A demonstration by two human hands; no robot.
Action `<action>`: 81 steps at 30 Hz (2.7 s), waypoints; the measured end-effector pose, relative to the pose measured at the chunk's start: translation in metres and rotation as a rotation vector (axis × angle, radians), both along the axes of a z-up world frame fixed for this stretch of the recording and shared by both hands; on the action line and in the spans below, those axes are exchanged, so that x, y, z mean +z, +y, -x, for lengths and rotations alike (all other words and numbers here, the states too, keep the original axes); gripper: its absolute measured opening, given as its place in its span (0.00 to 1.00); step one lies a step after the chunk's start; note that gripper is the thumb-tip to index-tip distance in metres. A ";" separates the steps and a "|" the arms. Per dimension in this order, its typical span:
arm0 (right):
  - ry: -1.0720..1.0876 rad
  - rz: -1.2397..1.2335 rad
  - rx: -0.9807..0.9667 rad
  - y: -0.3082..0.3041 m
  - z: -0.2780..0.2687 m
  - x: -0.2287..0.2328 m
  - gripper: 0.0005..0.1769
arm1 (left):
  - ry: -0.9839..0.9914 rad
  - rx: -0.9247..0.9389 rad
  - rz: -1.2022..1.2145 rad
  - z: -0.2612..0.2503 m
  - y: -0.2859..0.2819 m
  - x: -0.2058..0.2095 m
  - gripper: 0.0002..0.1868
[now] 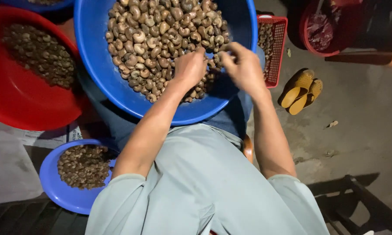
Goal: Manually sorting nuts from a large blue bowl into separate containers based on visual inspection.
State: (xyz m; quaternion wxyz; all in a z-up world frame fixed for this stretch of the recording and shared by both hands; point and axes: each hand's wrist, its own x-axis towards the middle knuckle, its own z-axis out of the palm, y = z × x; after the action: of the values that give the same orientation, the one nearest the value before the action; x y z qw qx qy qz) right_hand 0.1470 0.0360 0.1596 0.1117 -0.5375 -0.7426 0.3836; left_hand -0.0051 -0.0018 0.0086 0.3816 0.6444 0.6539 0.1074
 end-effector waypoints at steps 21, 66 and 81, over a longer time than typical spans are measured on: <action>0.338 0.584 -0.227 0.016 0.028 0.000 0.05 | -1.596 0.487 0.132 0.087 -0.029 0.068 0.06; 1.043 0.754 -1.330 -0.042 -0.274 -0.307 0.31 | -0.833 0.322 0.217 -0.025 0.001 0.082 0.09; 1.014 0.726 -1.382 -0.087 -0.277 -0.351 0.18 | -0.710 0.123 0.005 -0.173 0.025 0.087 0.40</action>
State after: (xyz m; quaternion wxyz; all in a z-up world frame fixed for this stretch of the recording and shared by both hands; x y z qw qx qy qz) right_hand 0.4244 -0.0514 -0.1910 0.4514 -0.6307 0.0452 0.6296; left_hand 0.1679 0.0237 0.0956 0.5793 0.5256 0.5183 0.3457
